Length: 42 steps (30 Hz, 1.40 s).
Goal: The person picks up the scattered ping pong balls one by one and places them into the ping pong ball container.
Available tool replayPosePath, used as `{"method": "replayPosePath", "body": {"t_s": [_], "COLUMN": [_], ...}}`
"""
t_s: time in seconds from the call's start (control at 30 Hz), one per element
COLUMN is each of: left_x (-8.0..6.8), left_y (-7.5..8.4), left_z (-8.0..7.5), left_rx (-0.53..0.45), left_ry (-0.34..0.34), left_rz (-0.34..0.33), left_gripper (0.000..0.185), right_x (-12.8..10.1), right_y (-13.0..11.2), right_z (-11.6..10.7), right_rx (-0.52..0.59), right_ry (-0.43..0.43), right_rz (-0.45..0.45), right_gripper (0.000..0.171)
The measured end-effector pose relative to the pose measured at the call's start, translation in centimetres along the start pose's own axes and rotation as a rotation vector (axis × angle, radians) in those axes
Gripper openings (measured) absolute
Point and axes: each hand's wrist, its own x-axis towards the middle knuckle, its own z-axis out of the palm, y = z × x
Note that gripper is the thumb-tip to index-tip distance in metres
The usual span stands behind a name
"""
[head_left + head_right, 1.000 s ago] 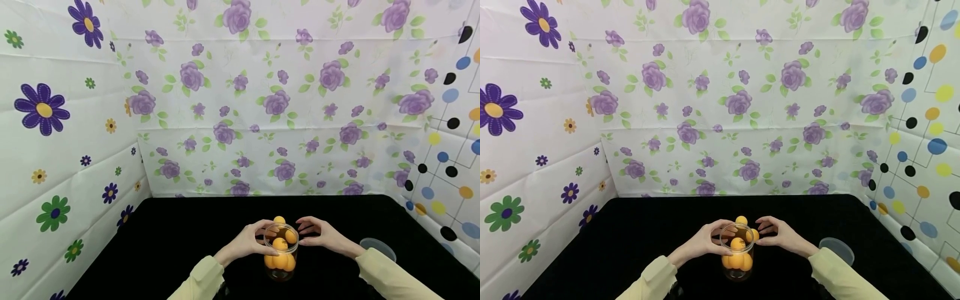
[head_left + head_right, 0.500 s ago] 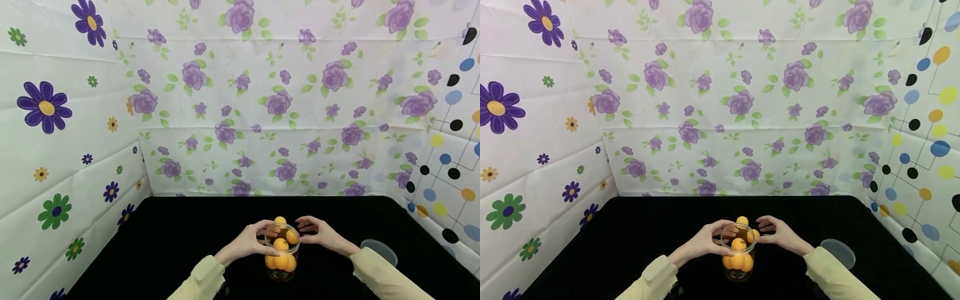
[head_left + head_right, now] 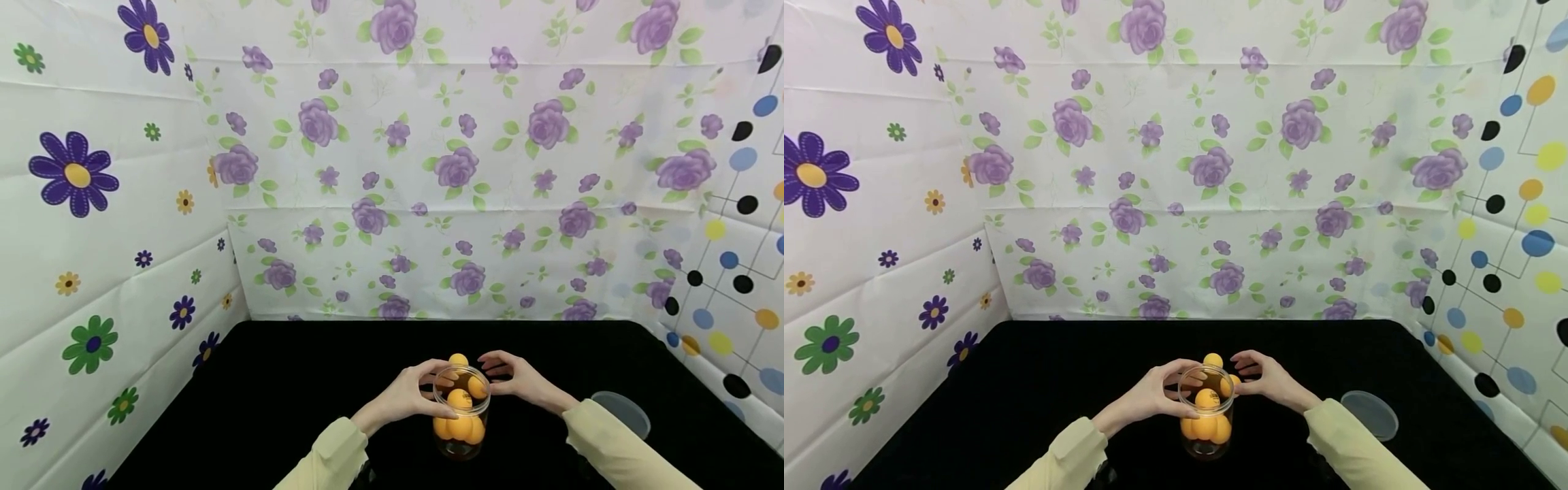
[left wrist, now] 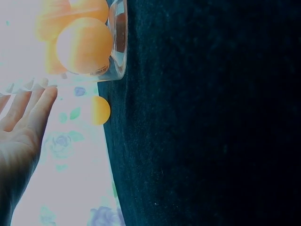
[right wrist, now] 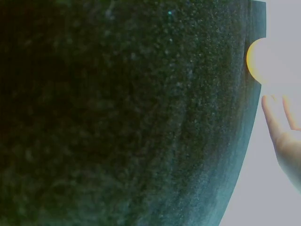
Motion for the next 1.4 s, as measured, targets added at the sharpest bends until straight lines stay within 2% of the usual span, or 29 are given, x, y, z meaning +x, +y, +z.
{"method": "replayPosePath", "body": {"t_s": [0.13,0.4,0.93,1.4], "left_x": [-0.1,-0.2,-0.2,-0.1], "left_y": [0.0,0.2,0.0,0.0], "left_z": [0.0,0.0,0.1,0.0], "left_rx": [0.001,0.002,-0.001,0.007], "left_ry": [0.006,0.009,0.009,0.004], "left_rz": [-0.006,-0.017,-0.011,-0.001], "left_gripper": [0.062,0.066,0.062,0.064], "right_x": [0.2,0.3,0.5,0.5], "right_y": [-0.1,0.0,0.5,0.8], "right_z": [0.2,0.5,1.1,1.4], "right_rx": [-0.029,-0.016,-0.027,-0.068], "right_ry": [0.003,-0.020,-0.044,-0.042], "right_rz": [0.000,0.028,-0.013,0.005], "right_gripper": [0.054,0.053,0.048,0.052]}}
